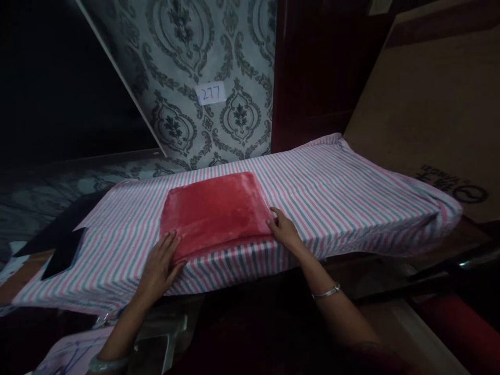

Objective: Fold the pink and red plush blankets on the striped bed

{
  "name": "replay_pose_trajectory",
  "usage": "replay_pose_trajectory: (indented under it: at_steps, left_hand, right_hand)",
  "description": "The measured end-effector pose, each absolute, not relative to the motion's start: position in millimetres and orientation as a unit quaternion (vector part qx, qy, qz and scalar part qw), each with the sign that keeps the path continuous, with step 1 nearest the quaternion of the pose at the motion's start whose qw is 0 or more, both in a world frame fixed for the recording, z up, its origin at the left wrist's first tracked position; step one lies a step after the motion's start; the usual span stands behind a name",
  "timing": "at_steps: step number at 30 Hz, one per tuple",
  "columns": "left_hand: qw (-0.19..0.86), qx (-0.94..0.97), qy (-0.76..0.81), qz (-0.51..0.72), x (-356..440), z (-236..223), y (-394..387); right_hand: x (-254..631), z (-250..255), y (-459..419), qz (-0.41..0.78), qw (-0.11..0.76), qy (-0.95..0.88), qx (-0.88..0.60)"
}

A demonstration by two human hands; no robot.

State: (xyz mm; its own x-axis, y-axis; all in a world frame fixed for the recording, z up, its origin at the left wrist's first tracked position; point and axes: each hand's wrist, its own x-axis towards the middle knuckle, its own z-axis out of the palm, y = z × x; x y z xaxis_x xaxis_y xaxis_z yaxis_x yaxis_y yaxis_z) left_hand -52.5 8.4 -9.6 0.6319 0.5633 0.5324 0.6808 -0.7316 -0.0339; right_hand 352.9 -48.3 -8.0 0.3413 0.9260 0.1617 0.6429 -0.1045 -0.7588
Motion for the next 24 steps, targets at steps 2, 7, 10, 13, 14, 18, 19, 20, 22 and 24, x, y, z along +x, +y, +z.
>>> replay_pose_trajectory:
  at_steps: [2,7,10,13,14,18,19,20,22,24]
  left_hand:
    - [0.119,-0.884,-0.367,-0.262,-55.5,-10.2,3.1]
    - [0.113,-0.859,-0.44,-0.235,-58.0,-8.3,-8.5]
    - [0.132,-0.85,-0.469,-0.202,-51.7,0.9,-17.7]
    - [0.138,-0.857,-0.458,-0.191,-31.0,12.0,-27.1]
    - [0.133,-0.865,-0.445,-0.189,-19.5,15.5,-29.4]
    - [0.081,-0.916,-0.351,-0.174,49.1,30.1,-29.0]
    - [0.07,-0.924,-0.334,-0.173,69.4,33.9,-26.6]
    - [0.064,-0.927,-0.325,-0.177,89.6,37.6,-23.6]
    - [0.06,-0.928,-0.32,-0.178,126.7,44.0,-17.4]
    - [0.061,-0.926,-0.335,-0.165,155.6,47.5,-12.5]
  right_hand:
    - [351.3,-4.9,-53.2,0.182,0.368,-0.553,-0.725]
    - [352.0,-2.0,-57.6,0.195,0.328,-0.548,-0.744]
    - [353.1,-7.2,-54.6,0.237,0.379,-0.503,-0.74]
    - [347.4,-13.2,-52.7,0.346,0.503,-0.41,-0.678]
    - [343.9,-14.0,-52.9,0.382,0.54,-0.375,-0.649]
    - [330.0,-5.8,-56.5,0.426,0.622,-0.3,-0.585]
    - [327.8,-1.4,-57.2,0.422,0.631,-0.297,-0.579]
    - [326.1,3.5,-57.6,0.417,0.639,-0.296,-0.575]
    - [323.7,12.8,-57.1,0.404,0.648,-0.294,-0.575]
    - [321.4,19.3,-55.7,0.388,0.655,-0.296,-0.576]
